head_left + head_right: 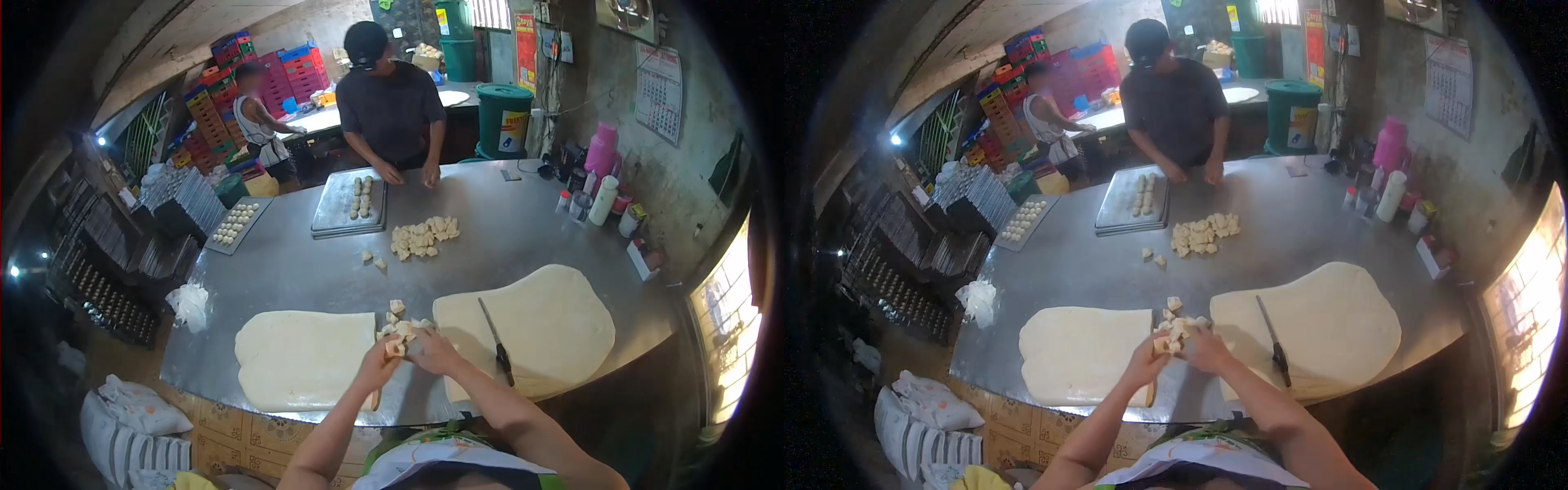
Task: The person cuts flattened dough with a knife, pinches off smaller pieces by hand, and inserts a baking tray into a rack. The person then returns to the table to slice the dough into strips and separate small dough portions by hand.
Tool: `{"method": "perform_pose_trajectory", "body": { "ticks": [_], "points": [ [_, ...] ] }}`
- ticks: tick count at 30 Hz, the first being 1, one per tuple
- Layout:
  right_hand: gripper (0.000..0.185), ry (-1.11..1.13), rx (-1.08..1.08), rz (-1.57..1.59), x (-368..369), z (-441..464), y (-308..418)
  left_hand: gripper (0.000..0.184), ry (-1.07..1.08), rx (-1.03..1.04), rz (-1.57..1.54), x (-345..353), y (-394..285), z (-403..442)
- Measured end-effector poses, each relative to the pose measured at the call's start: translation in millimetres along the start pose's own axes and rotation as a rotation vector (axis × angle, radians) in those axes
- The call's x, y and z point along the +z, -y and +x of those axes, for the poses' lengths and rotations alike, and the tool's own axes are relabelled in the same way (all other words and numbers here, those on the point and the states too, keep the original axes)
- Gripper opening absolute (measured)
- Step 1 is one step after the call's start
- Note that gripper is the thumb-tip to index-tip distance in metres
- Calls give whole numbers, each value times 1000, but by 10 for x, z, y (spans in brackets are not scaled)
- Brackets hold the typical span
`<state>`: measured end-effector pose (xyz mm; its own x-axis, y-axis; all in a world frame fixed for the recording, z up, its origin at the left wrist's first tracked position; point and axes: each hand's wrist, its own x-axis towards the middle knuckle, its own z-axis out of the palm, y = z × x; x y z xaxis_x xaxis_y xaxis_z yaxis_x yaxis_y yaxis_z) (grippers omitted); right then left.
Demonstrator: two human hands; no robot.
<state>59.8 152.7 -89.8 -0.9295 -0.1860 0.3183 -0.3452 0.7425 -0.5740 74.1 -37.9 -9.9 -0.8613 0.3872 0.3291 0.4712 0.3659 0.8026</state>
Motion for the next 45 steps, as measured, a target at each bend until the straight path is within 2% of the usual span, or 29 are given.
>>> {"method": "perform_pose_trajectory", "body": {
  "ticks": [1,3,5,7,10,11,13,14,15,16,17,18,20,21,22,23,25,26,30,31,32,34,35,36,38,41,42,44,45],
  "points": [
    [43,76,-7,147,-303,36,348,31,-142,-47,22,-14,65,-16],
    [46,151,-19,291,-551,159,587,32,-111,-56,-97,-35,-35,85],
    [45,13,-183,427,-571,182,686,35,-51,-89,-343,-70,-120,86],
    [44,-63,-268,489,-586,234,793,32,8,-110,-260,-148,-44,109],
    [35,-213,-92,402,-567,225,942,28,152,-157,-112,-209,83,130],
    [35,-210,-69,401,-462,237,870,26,289,-194,71,-193,108,150],
    [32,-58,152,133,-117,197,522,22,595,-261,419,-96,151,102],
    [32,42,152,4,47,165,313,22,647,-275,389,-76,39,38],
    [33,141,151,-123,115,193,125,18,610,-82,114,-118,-189,53],
    [34,152,320,-23,67,243,88,15,560,87,-168,-174,-354,65],
    [39,167,486,74,32,185,127,11,544,-21,-261,-230,-412,82],
    [39,184,516,67,-33,104,197,9,502,-111,-340,-295,-368,219],
    [58,134,305,210,-201,80,391,21,596,-277,-36,-544,254,478],
    [69,100,204,286,-185,65,441,33,540,-367,73,-672,502,482],
    [69,104,224,284,-98,-5,414,46,479,-452,182,-719,707,500],
    [79,98,309,237,31,-153,373,46,495,-458,171,-672,896,511],
    [100,84,475,140,241,-327,319,58,479,-223,357,-545,1275,563],
    [100,85,489,136,350,-308,284,64,464,-100,447,-480,1449,605],
    [104,-72,549,31,759,271,226,65,499,-167,444,77,1748,1075],
    [93,-71,568,30,809,573,77,65,501,-149,440,165,1863,1262],
    [82,-70,584,30,795,818,-90,64,556,-143,338,249,1966,1471],
    [80,-106,585,38,678,1158,-389,61,668,-126,143,359,2116,1953],
    [77,-123,583,54,595,1333,-547,62,687,-152,102,251,1836,2276],
    [77,-262,529,30,484,1440,-744,63,706,-182,62,116,1476,2542],
    [77,-543,465,-40,73,1716,-924,63,468,0,-572,143,1276,2767],
    [85,-978,559,-13,-666,2144,-852,63,375,89,-462,9,906,2764],
    [85,-982,557,-11,-717,2173,-979,63,322,130,-405,-2,824,2705],
    [80,-670,390,-117,-686,2173,-1370,60,439,63,-344,29,825,2326],
    [77,-517,304,-165,-706,2133,-1488,59,478,-98,-458,127,946,2052]
  ]
}}
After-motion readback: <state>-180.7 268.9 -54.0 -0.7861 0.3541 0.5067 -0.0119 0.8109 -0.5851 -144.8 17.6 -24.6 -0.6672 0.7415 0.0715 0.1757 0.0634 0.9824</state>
